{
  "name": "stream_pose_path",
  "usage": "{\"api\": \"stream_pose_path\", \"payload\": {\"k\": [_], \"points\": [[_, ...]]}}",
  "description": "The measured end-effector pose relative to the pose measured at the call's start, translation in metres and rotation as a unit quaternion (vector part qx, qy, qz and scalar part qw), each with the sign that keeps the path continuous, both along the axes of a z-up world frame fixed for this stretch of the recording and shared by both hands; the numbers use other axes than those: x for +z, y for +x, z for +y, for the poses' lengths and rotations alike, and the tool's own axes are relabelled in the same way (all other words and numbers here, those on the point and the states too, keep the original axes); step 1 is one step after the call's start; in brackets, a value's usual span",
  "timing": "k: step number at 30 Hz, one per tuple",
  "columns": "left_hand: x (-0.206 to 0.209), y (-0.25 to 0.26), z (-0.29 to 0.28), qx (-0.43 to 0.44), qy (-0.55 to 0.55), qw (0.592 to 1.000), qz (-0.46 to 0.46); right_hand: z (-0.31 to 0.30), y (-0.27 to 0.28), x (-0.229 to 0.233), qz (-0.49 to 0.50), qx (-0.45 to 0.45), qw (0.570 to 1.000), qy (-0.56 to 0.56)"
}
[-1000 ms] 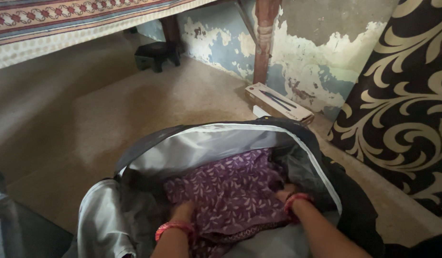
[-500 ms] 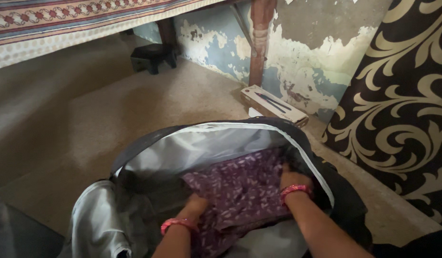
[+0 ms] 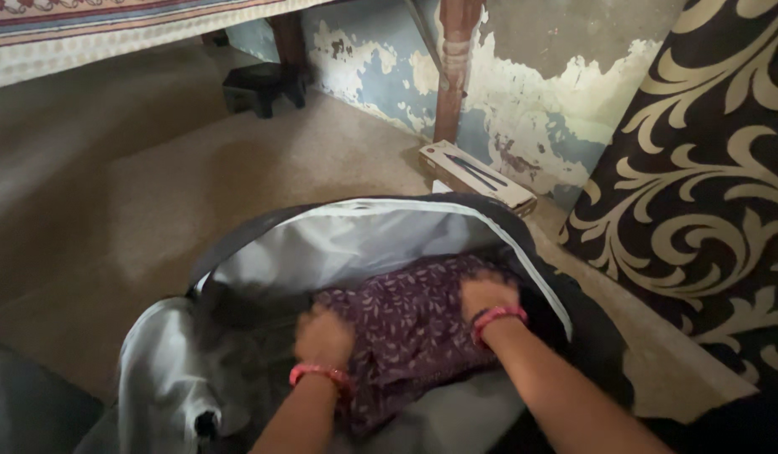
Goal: The person folds a green garment and a purple patterned cloth, placing them into a black backpack. They zip the backpack closed, then unzip it again to rearrange the purple cloth inside before the clip ends.
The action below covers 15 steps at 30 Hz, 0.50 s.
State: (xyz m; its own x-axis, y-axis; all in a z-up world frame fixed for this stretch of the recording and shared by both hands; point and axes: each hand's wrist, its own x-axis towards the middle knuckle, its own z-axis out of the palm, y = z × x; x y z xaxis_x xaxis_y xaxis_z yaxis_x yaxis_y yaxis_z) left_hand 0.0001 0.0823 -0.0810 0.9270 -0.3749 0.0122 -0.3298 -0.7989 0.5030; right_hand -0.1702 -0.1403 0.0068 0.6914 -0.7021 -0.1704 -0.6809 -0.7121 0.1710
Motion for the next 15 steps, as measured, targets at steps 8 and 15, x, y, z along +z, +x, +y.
{"api": "stream_pose_path", "payload": {"k": [8,15], "points": [[0.081,-0.058,-0.019,-0.305,0.042,0.951,0.031,0.029,-0.02,0.019,0.287,0.158,0.933,0.149],[0.06,-0.074,-0.018,-0.432,0.165,0.878,0.124,0.034,-0.045,0.027,0.382,0.137,0.907,0.109]]}}
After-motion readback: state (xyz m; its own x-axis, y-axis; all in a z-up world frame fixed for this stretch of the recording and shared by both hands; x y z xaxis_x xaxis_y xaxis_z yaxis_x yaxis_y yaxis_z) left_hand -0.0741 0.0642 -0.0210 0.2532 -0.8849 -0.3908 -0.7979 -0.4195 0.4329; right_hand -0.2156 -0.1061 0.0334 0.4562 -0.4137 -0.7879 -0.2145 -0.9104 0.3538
